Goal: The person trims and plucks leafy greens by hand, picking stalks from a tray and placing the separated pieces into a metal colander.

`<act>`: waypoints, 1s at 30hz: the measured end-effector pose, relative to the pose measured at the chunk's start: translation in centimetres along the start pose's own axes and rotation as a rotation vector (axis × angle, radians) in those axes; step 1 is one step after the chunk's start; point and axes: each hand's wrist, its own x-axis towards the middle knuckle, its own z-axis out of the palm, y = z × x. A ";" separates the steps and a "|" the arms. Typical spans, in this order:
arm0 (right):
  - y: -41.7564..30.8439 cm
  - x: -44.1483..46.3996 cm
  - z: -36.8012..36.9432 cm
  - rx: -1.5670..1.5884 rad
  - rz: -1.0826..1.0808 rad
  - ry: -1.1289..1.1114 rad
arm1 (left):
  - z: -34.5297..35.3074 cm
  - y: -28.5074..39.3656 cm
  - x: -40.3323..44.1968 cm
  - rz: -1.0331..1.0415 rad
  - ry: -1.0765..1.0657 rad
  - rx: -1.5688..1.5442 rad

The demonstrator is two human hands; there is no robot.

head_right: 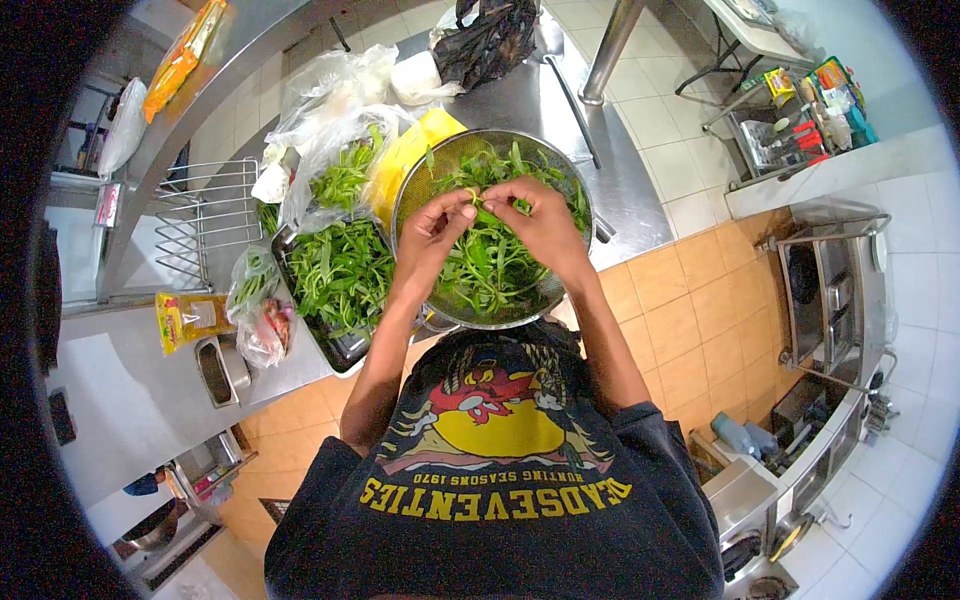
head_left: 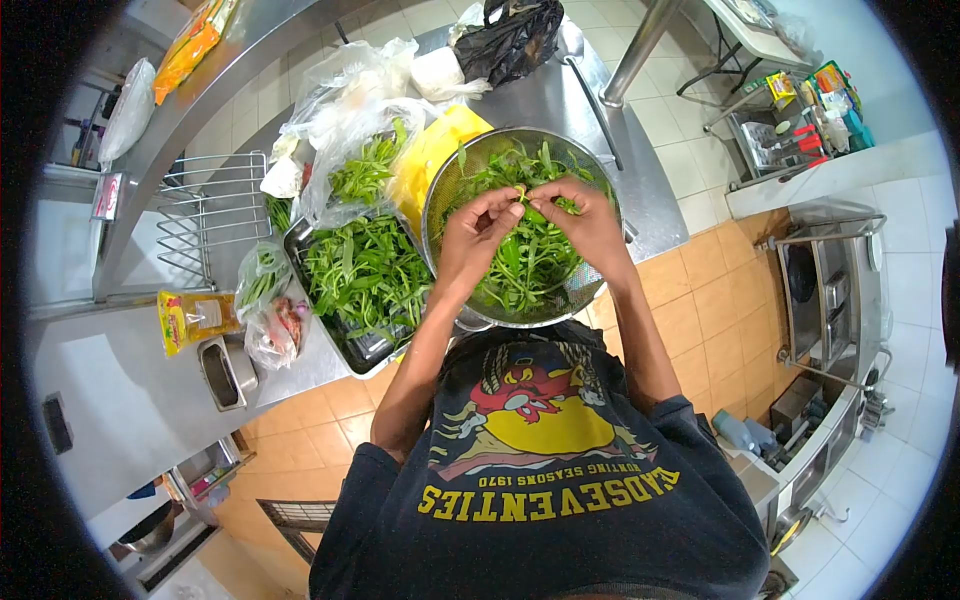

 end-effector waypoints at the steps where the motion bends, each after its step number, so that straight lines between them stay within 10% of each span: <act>1: 0.0 0.0 0.1 -0.034 -0.018 0.003 | 0.0 -0.2 0.0 0.008 0.001 -0.001; 12: -1.5 -0.2 0.5 -0.283 -0.153 0.018 | 0.5 0.8 -0.4 0.328 0.157 0.440; 25: -0.5 -0.1 -0.5 -0.024 -0.014 0.048 | -9.5 -0.3 -3.5 0.251 0.365 0.261; 30: 1.3 -0.7 -0.7 -0.120 0.025 0.015 | -14.5 2.2 -8.4 0.067 0.496 0.678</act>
